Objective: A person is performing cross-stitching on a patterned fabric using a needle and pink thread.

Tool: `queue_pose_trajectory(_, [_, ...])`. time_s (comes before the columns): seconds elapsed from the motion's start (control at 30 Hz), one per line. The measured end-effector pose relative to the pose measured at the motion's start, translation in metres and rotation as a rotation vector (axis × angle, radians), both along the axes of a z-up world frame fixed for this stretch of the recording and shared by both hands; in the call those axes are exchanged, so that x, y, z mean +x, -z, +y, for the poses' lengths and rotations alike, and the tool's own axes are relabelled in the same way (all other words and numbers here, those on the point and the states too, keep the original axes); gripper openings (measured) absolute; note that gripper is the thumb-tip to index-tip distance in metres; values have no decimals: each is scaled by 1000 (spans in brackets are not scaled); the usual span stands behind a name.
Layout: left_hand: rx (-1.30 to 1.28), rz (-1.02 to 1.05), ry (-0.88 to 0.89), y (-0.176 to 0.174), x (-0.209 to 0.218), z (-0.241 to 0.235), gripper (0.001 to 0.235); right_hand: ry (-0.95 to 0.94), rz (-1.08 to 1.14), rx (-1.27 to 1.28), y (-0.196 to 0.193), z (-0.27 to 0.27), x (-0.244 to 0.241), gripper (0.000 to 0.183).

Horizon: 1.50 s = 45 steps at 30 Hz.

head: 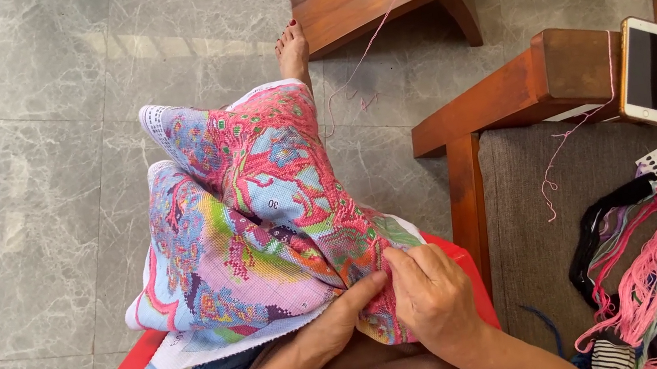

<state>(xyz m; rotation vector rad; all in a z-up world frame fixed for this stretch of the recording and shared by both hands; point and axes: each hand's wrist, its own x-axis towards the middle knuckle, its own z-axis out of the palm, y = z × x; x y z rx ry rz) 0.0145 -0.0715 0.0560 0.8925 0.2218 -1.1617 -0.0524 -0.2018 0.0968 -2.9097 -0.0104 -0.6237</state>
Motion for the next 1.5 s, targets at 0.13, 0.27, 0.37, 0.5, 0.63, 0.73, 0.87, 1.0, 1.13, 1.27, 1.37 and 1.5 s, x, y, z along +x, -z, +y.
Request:
queue_pose_trajectory(0.13, [-246,210,-251,25,-12,-12,34,29,-120,99,14,1,-2,15])
queue_pose_trajectory(0.27, [-172,330,-337,16,-10,-14,24,-1,-208,220,16,4,1,16])
queue_pose_trajectory(0.37, [-162,333,-354,13,-7,-11,20,-24,-225,308,17,6,3,15])
queue_pose_trajectory(0.5, [-143,373,-376,6,-4,-3,21,-77,-231,394,20,8,5,13])
queue_pose_trajectory(0.63, [-136,403,-415,9,-6,2,11,-134,-239,473,25,10,4,15])
queue_pose_trajectory(0.73, [-141,419,-423,11,-6,4,7,-151,-225,488,25,12,4,15])
queue_pose_trajectory(0.87, [-121,446,-433,16,-7,6,2,-171,-215,491,24,14,5,16])
queue_pose_trajectory(1.0, [-108,465,-428,18,-7,9,2,-182,-237,496,28,17,7,14])
queue_pose_trajectory(1.13, [-110,437,-438,23,-8,12,4,-220,-229,461,27,21,9,13])
queue_pose_trajectory(1.27, [-132,397,-397,16,-9,17,17,-118,-97,590,28,17,7,19])
queue_pose_trajectory(1.37, [-257,234,-256,-5,-3,34,49,-155,177,826,-4,2,16,27])
queue_pose_trajectory(1.5, [-44,116,-69,3,-2,54,55,-224,338,875,-26,2,32,21])
